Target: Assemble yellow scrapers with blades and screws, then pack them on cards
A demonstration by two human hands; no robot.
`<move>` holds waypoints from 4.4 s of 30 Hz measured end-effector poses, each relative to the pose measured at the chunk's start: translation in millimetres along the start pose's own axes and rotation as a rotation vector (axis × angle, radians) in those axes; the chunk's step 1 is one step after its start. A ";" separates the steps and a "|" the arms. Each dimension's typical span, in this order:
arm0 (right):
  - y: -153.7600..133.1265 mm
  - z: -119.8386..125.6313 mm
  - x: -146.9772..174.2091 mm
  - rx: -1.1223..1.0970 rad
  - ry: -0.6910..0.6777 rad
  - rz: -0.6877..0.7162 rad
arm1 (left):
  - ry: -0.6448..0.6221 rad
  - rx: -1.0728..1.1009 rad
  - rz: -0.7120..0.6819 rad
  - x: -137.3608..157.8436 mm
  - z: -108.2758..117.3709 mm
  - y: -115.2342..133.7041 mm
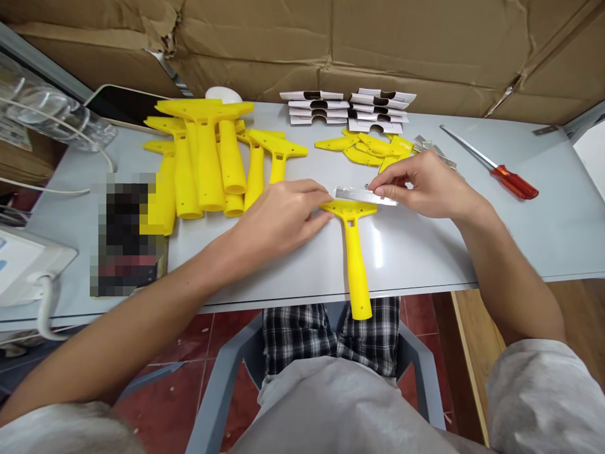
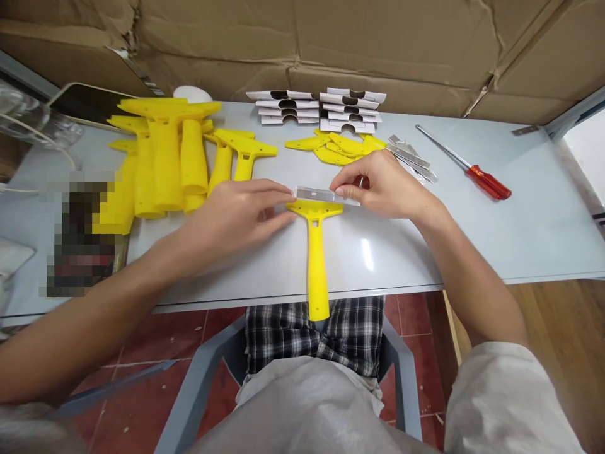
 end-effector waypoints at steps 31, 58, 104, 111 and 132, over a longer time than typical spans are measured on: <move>-12.1 -11.3 1.6 0.236 -0.071 0.091 | 0.055 0.133 -0.068 -11.2 0.8 -17.1; -22.0 -30.5 7.6 0.482 -0.063 0.291 | -0.052 0.085 -0.265 -1.3 -10.6 6.1; -0.8 -32.2 17.3 0.439 0.036 0.302 | 0.000 -0.069 -0.087 -31.1 -19.9 -1.0; -0.6 -32.8 21.9 0.444 0.092 0.314 | 0.003 -0.042 -0.072 -26.2 -16.9 -4.0; 0.6 -22.7 31.3 0.502 0.135 0.331 | 0.053 -0.003 -0.095 -19.8 -14.7 -6.5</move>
Point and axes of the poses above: each hand's wrist, its own x-axis away from the middle knuckle, its own z-axis out of the back of the hand, y = z × x, the point moved 9 cm from there along -x, towards the middle knuckle, and after that the axes turned 5 degrees about z, right-handed, at the moved point
